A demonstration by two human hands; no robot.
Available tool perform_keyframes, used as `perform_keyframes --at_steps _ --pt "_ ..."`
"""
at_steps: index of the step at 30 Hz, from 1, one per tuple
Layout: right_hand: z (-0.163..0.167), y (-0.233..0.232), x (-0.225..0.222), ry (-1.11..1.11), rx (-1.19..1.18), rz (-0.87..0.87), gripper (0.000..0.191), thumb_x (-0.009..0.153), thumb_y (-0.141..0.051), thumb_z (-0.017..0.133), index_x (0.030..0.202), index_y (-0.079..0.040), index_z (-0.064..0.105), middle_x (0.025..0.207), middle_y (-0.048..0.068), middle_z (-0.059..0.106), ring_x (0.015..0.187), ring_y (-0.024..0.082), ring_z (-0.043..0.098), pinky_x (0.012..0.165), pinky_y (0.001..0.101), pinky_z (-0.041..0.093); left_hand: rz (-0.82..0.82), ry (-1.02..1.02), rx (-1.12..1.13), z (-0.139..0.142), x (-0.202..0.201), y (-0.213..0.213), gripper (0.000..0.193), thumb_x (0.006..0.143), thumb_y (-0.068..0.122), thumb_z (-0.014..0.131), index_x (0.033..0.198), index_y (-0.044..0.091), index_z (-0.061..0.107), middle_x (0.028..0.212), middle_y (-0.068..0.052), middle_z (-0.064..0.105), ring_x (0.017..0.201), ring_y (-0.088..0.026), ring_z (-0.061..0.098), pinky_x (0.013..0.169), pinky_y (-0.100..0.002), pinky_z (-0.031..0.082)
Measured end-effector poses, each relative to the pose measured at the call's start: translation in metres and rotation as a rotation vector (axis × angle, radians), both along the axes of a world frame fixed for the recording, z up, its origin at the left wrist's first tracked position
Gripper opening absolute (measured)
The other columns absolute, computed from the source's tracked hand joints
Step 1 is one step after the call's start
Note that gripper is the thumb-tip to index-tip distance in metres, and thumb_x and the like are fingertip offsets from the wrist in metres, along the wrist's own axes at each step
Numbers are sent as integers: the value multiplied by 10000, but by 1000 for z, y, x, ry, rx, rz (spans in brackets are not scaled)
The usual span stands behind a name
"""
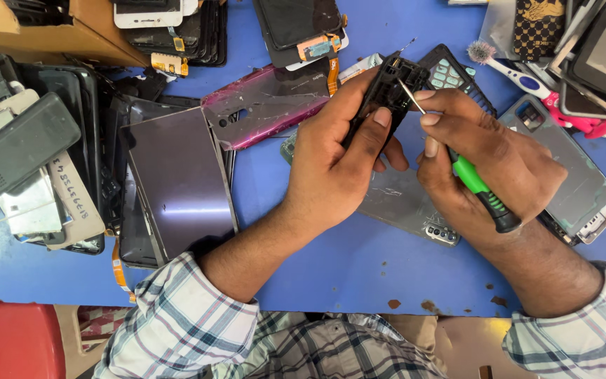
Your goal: The person uses a screwdriver to unscrew and pry open the back housing of a mobile phone, separating the cover from the main board. They then hold the exposed green circuit board and brush debris off its surface with a small brush.
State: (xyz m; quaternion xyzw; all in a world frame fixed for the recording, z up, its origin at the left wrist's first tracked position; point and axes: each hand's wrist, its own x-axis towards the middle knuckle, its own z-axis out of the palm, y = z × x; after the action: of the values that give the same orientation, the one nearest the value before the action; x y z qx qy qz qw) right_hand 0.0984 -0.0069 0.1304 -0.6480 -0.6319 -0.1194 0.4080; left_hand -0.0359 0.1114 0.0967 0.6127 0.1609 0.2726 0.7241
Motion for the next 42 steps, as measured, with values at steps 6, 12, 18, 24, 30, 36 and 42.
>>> perform_keyframes --at_steps 6,12,18,24,30,36,42 --pt "3 -2 0 28 -37 4 271 979 150 716 1179 7 600 1193 228 720 874 226 764 674 273 572 -7 -17 34 -1 0 0 360 1167 65 483 1524 21 470 1185 -40 721 749 -80 714 682 -237 556" --pt "1 2 -1 93 -38 36 225 987 154 682 1147 26 589 1213 268 714 897 237 768 647 276 585 -4 -23 42 -3 -1 0 350 1180 71 493 1526 21 465 1184 -34 721 757 -80 716 675 -221 558" --pt "-1 7 -3 292 -74 96 124 1064 102 614 1169 73 555 1289 283 671 897 235 756 691 287 636 9 -65 -38 -6 -2 2 392 1172 100 494 1554 30 437 1132 -29 686 782 -83 706 677 -224 544" --pt "-4 8 -6 391 -90 111 117 1085 57 579 1191 77 534 1321 284 664 839 207 750 666 273 630 -7 -60 -40 -8 -5 3 356 1186 128 496 1522 23 444 1115 -30 703 787 -75 706 688 -223 569" --pt "-7 6 -4 501 -94 133 121 1101 -7 581 1193 67 555 1307 289 668 802 192 744 650 268 641 -30 -73 -69 -8 -6 5 338 1184 135 495 1500 19 458 1149 -33 702 774 -71 693 669 -216 553" --pt "-6 2 3 529 -65 192 149 1145 -73 576 1198 66 557 1199 272 691 813 190 747 665 266 636 -61 -104 -104 -8 -5 4 324 1190 130 491 1490 10 461 1187 -40 703 760 -80 694 657 -219 530" --pt "-2 1 5 494 -56 167 194 1128 -117 581 1137 76 588 1159 281 708 768 193 743 641 259 621 -45 -74 -68 -7 -4 4 344 1180 118 500 1503 4 472 1132 -49 710 741 -85 704 630 -220 526"
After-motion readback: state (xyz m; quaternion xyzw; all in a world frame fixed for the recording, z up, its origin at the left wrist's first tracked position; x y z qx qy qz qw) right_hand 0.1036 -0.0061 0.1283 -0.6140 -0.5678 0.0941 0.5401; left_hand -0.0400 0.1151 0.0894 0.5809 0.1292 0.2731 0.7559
